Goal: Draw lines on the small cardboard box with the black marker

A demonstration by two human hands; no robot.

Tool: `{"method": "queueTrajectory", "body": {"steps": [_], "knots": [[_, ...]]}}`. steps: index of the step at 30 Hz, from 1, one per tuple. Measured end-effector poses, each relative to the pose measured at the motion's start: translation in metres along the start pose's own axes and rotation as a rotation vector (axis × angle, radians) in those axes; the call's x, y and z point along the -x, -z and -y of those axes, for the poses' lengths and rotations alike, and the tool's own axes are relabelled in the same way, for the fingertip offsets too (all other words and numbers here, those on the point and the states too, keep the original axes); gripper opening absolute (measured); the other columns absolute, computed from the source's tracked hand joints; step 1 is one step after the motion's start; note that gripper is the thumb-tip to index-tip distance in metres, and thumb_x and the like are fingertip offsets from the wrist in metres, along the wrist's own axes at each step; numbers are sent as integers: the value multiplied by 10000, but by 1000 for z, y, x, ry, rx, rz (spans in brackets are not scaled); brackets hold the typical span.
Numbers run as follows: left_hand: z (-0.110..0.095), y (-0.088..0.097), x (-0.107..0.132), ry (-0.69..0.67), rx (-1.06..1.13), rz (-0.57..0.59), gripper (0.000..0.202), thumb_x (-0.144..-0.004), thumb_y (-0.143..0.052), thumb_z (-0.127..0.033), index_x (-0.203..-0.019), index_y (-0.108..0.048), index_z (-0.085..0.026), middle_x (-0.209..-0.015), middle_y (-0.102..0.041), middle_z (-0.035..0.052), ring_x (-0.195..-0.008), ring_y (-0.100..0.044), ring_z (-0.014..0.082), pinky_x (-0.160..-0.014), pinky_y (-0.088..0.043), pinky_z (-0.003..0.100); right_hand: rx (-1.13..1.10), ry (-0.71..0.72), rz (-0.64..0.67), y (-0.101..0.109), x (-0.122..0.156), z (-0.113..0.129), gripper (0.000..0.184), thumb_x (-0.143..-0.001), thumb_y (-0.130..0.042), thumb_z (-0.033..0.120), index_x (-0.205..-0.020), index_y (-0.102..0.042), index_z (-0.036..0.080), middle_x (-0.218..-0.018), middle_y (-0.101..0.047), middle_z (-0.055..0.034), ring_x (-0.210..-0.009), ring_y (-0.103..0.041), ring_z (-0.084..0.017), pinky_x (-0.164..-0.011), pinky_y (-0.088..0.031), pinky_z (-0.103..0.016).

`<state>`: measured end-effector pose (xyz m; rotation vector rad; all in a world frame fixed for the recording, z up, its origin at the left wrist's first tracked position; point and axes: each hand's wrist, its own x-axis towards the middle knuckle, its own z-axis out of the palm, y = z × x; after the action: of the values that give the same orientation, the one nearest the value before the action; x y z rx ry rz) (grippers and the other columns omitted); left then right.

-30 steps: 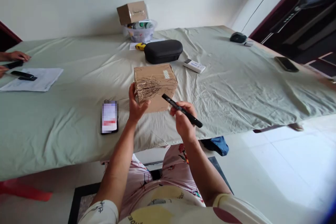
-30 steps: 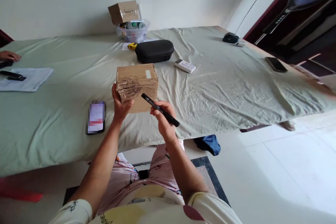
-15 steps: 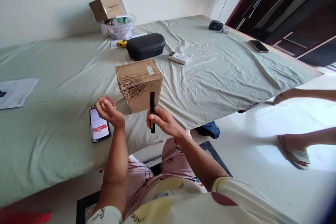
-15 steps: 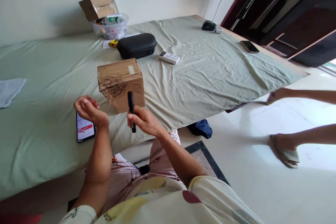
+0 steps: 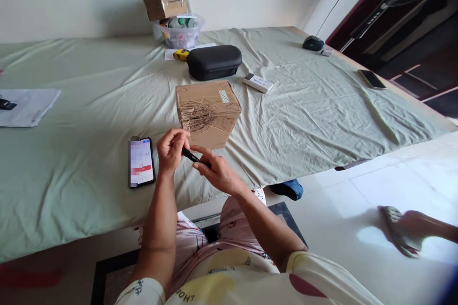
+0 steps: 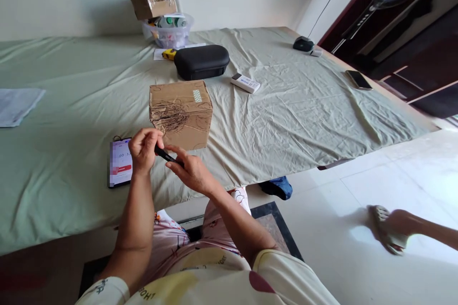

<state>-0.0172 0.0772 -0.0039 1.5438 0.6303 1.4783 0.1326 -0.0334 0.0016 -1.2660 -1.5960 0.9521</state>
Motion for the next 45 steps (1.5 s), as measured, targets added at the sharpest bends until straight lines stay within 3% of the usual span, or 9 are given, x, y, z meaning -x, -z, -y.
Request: {"method": "queueTrajectory", "body": {"steps": [4,6,11,15,25,37,45], "knots": [[0,-1,-4,-34,-40,-203,417,-982,-713,-585,-859,-739,-187,-548,-615,-39,-451,-528,75,-477,-401,182,-131,61,-97,-1,6,7,433,-1018,-676,501,-1352,-636,230,-895,-706,-1,-765,-628,-130,-737,-492,-264],[-1,-2,-5,-40,-65,-242,431,-982,-705,-597,-857,-734,-185,-547,-615,-42,-456,-538,77,-505,-431,188,-200,120,-154,-2,7,12,380,-1003,-697,525,-1252,-679,238,-1016,-751,-50,-886,-689,-161,-819,-540,-300],[-5,-6,-1,-53,-110,-125,461,-989,-672,-619,-834,-717,-187,-522,-597,-48,-443,-556,85,-498,-435,193,-168,151,-233,-3,2,16,353,-977,-721,567,-1133,-738,251,-1042,-782,-49,-889,-712,-168,-850,-584,-319],[-4,-10,3,-92,-158,-64,439,-1004,-654,-594,-837,-721,-195,-524,-620,-50,-445,-579,85,-519,-458,192,-137,137,-220,-2,-1,16,331,-984,-725,537,-1124,-763,239,-1080,-817,-52,-973,-759,-185,-922,-611,-339],[-6,-20,6,-152,-225,-264,393,-1029,-619,-523,-813,-691,-202,-446,-579,-77,-384,-541,92,-558,-483,219,48,213,-352,-6,8,17,293,-1008,-691,539,-1085,-824,290,-961,-834,-48,-877,-743,-218,-928,-567,-410],[-1,-20,12,-137,-192,-368,523,-1047,-541,-626,-758,-632,-199,-448,-524,-66,-376,-504,90,-539,-450,217,127,291,-394,-14,10,17,272,-1046,-637,497,-1055,-795,276,-951,-836,-48,-837,-732,-205,-852,-548,-395],[-7,-25,14,-110,-169,-331,569,-1035,-547,-657,-705,-604,-198,-445,-495,-57,-392,-478,82,-517,-418,209,161,417,-443,-12,13,17,189,-1051,-650,405,-1013,-773,267,-860,-814,-26,-760,-699,-176,-768,-521,-372]]}}
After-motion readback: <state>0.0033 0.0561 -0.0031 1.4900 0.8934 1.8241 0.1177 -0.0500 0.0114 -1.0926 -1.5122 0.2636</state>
